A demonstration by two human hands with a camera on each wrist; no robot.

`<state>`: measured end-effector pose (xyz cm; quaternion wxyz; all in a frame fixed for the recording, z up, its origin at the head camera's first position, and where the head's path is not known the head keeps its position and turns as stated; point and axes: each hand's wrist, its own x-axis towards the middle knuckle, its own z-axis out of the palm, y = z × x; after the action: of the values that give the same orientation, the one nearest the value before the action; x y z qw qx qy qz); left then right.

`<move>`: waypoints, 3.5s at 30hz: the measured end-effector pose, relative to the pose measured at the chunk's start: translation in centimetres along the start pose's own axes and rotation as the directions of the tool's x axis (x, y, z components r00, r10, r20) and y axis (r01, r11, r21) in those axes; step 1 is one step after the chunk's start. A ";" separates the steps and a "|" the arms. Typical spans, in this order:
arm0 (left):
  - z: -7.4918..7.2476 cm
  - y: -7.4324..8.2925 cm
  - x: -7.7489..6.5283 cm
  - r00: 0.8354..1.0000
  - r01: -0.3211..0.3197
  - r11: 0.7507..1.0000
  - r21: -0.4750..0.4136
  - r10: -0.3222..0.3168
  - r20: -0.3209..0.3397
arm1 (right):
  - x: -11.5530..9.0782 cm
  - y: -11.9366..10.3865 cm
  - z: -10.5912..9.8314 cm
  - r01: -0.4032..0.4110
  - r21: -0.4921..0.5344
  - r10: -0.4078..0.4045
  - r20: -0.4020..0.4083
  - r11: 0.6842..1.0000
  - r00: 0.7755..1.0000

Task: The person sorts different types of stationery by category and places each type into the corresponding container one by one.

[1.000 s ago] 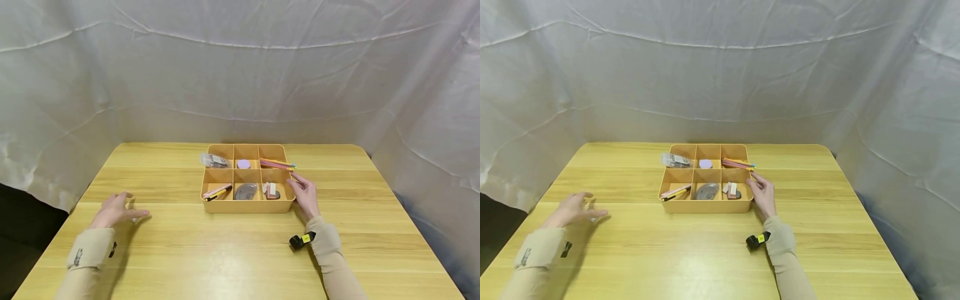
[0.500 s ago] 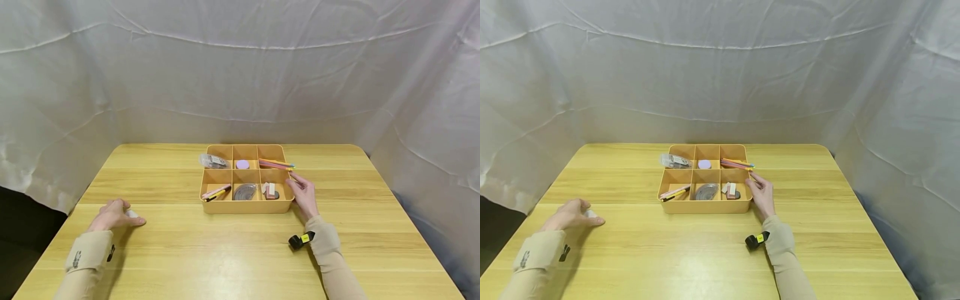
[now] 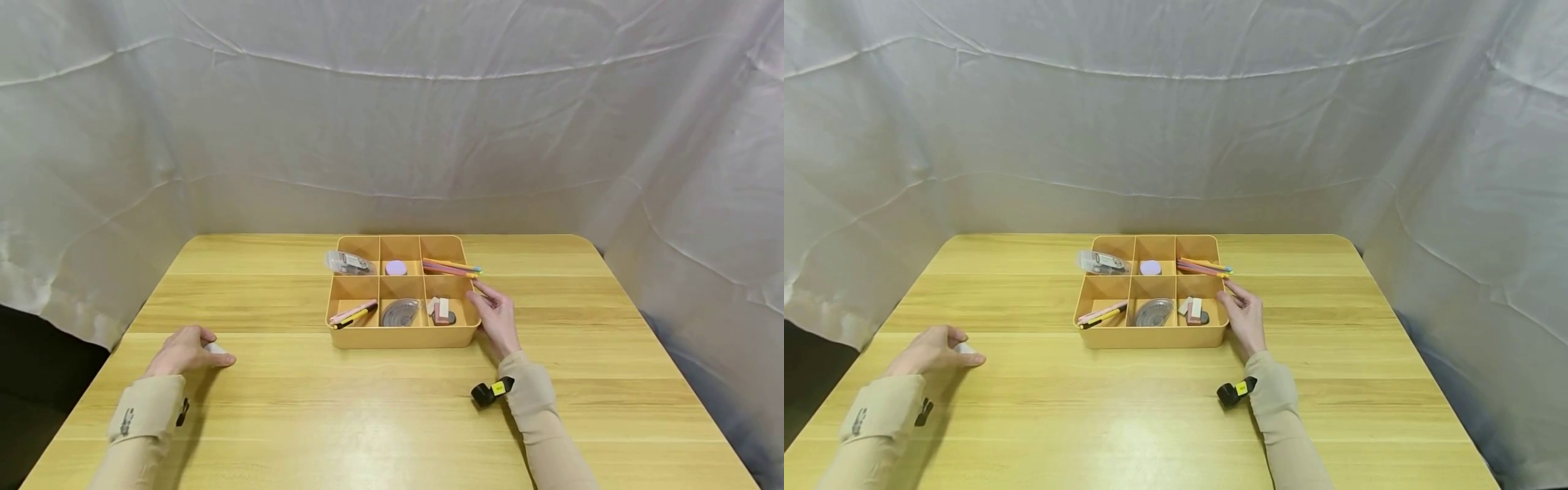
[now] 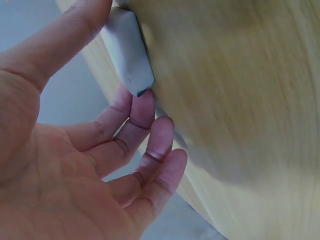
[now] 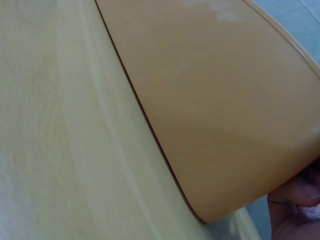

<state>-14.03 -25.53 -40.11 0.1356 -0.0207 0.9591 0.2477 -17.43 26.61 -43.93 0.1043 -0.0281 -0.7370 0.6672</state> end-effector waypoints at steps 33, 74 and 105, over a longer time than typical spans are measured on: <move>2.4 8.1 0.7 0.918 -0.335 0.941 -0.055 0.312 -0.246 | -0.1 -0.1 -0.1 -0.004 -0.036 0.004 0.016 0.999 1.000; 8.5 26.3 -0.4 0.657 -0.715 0.691 0.105 0.716 -0.234 | -0.1 -0.1 -0.1 -0.009 -0.013 0.010 0.016 1.000 1.000; 12.7 32.3 2.4 0.781 -0.518 0.753 0.406 0.610 -0.135 | 0.1 0.1 0.2 0.004 0.027 -0.004 0.010 1.000 1.000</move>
<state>-16.63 8.91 -36.28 -0.0713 0.2638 0.9568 0.0992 -17.53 26.46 -43.99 0.1023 -0.0217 -0.7285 0.6771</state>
